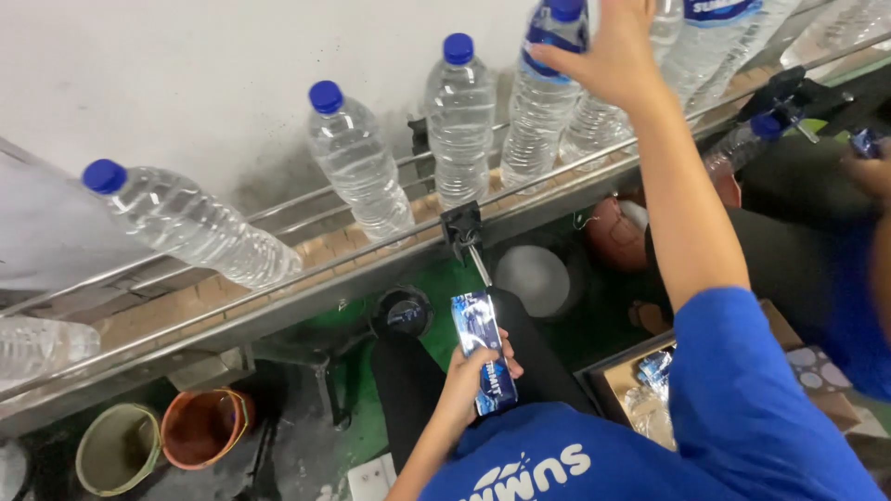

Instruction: Manually applying plastic labels to water bottles on a moving conveyor belt.

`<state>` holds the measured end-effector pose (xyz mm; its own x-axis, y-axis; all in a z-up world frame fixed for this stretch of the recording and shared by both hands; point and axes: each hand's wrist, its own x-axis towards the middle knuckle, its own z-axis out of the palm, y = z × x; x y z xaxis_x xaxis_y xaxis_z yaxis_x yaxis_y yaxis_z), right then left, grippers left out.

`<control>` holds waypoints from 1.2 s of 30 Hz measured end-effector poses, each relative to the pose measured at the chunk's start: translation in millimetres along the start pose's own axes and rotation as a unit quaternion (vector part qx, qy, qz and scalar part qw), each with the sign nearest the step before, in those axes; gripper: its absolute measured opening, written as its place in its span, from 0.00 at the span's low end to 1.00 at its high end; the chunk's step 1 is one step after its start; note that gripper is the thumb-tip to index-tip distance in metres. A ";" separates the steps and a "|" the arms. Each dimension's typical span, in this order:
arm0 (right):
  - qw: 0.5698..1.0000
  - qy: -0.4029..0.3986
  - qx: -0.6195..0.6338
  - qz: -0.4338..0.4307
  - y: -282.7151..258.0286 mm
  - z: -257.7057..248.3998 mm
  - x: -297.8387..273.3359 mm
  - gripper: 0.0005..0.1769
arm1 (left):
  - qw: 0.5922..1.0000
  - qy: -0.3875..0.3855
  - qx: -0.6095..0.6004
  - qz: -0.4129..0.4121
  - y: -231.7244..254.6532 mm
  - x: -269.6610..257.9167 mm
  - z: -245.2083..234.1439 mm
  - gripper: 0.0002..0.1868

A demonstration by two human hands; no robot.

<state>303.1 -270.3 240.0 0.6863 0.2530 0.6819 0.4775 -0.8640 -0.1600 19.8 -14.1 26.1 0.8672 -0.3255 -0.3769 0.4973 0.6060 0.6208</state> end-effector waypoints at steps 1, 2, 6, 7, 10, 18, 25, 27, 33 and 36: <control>0.991 -0.036 0.131 0.016 2.0 -2.7 -8.3 0.47 | 0.999 0.005 0.053 -0.004 3.2 2.4 -2.1 0.16; 0.963 -0.073 0.257 0.025 6.2 -7.2 -10.9 0.53 | 0.995 0.008 0.102 -0.004 6.7 9.2 -0.8 0.19; 0.934 0.029 0.354 -0.038 38.6 37.2 -41.9 0.50 | 0.988 -0.060 0.141 -0.005 33.2 58.2 14.8 0.22; 0.946 0.036 0.321 0.017 47.2 48.2 -54.6 0.56 | 0.966 -0.087 0.241 0.040 48.4 61.9 31.6 0.15; 0.953 0.066 0.292 0.046 62.6 43.8 -53.4 0.64 | 0.926 -0.126 0.349 0.070 89.5 89.3 80.6 0.13; 0.933 0.015 0.333 0.135 102.2 50.8 -77.3 0.67 | 0.946 -0.060 0.317 0.032 87.2 157.1 88.8 0.26; 0.972 0.043 0.186 0.138 10.5 -14.1 -115.4 0.62 | 0.964 -0.015 0.267 -0.013 85.4 164.8 86.4 0.39; 0.963 0.030 0.226 0.142 -34.6 -14.0 -147.5 0.54 | 0.962 0.014 0.270 -0.043 80.2 145.0 90.2 0.41; 0.894 -0.156 0.335 0.253 -59.0 10.5 -183.1 0.25 | 0.924 0.067 0.373 -0.048 114.4 95.2 140.4 0.68; 0.900 -0.137 0.303 0.282 -63.6 4.5 -177.3 0.13 | 0.935 0.069 0.344 -0.043 118.5 89.9 143.9 0.63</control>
<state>153.6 -258.3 126.1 0.9830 0.0186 0.1829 0.1664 -0.5131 -0.8421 160.5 -76.0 164.7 0.8357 -0.2248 -0.5011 0.5049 -0.0445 0.8620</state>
